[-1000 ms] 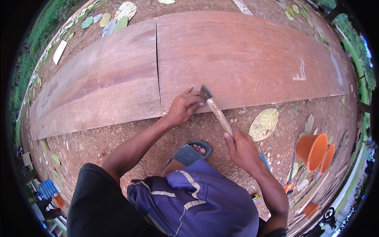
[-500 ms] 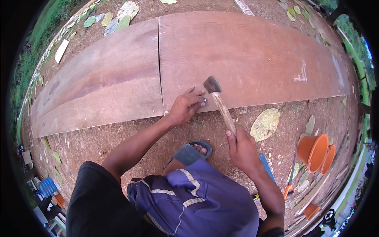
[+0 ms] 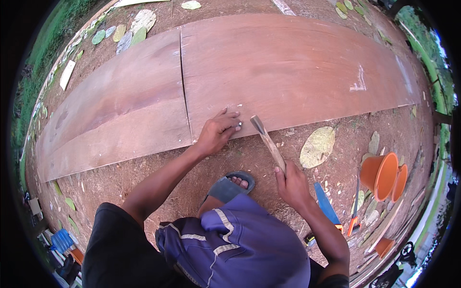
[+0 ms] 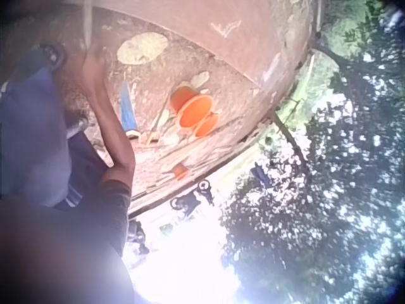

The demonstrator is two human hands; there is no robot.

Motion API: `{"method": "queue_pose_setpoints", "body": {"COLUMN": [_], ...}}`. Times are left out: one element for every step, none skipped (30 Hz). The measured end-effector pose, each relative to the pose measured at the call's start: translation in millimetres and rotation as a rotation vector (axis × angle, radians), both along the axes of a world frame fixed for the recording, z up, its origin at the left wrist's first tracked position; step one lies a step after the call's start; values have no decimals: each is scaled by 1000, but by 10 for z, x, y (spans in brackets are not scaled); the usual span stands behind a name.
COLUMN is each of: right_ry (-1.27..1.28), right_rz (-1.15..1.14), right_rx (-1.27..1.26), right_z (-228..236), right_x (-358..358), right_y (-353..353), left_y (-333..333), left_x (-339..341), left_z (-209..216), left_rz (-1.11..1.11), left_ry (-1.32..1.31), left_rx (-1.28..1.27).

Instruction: The person aligns two large wooden planks on the ground, uses a hammer to tap them together, measures the gap with a tape measure, and hammers nails into the joint to secure the planks.

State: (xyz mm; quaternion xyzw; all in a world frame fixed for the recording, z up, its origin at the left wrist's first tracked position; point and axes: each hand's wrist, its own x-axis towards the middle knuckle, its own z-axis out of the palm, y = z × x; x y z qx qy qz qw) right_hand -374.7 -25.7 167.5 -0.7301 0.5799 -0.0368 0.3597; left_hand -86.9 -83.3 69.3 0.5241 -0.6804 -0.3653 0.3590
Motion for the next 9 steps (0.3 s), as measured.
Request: {"method": "queue_pose_setpoints", "body": {"right_ry": [35, 70, 93, 121, 155, 229, 300, 382, 393], "right_rz": [3, -1, 48, 92, 129, 148, 164, 176, 146], "right_rx": [-43, -84, -125, -158, -182, -164, -152, -125, -141], "right_z": [-69, -150, -250, -357, -446, -514, -564, -598, -649], "right_x": [-142, -291, -462, -643, -789, -892, -1002, -1144, -1277], "right_y": [45, 91, 135, 207, 304, 397, 463, 555, 671], "left_y": [-44, -24, -33, -51, -48, -32, -49, -58, -49], "left_x": [-10, -2, -2, 3, -3, -10, -21, -70, -124], "left_z": [6, 13, 10, 47, 86, 63, 69, 76, 99], "left_rz": [11, 15, 6, 1, -12, -10, -8, -20, -34], "left_ry": [15, 28, 42, 27, 14, 4, -8, -14, -23], "left_rx": [19, 40, 57, 59, 66, 37, -3, 4, 16]}}
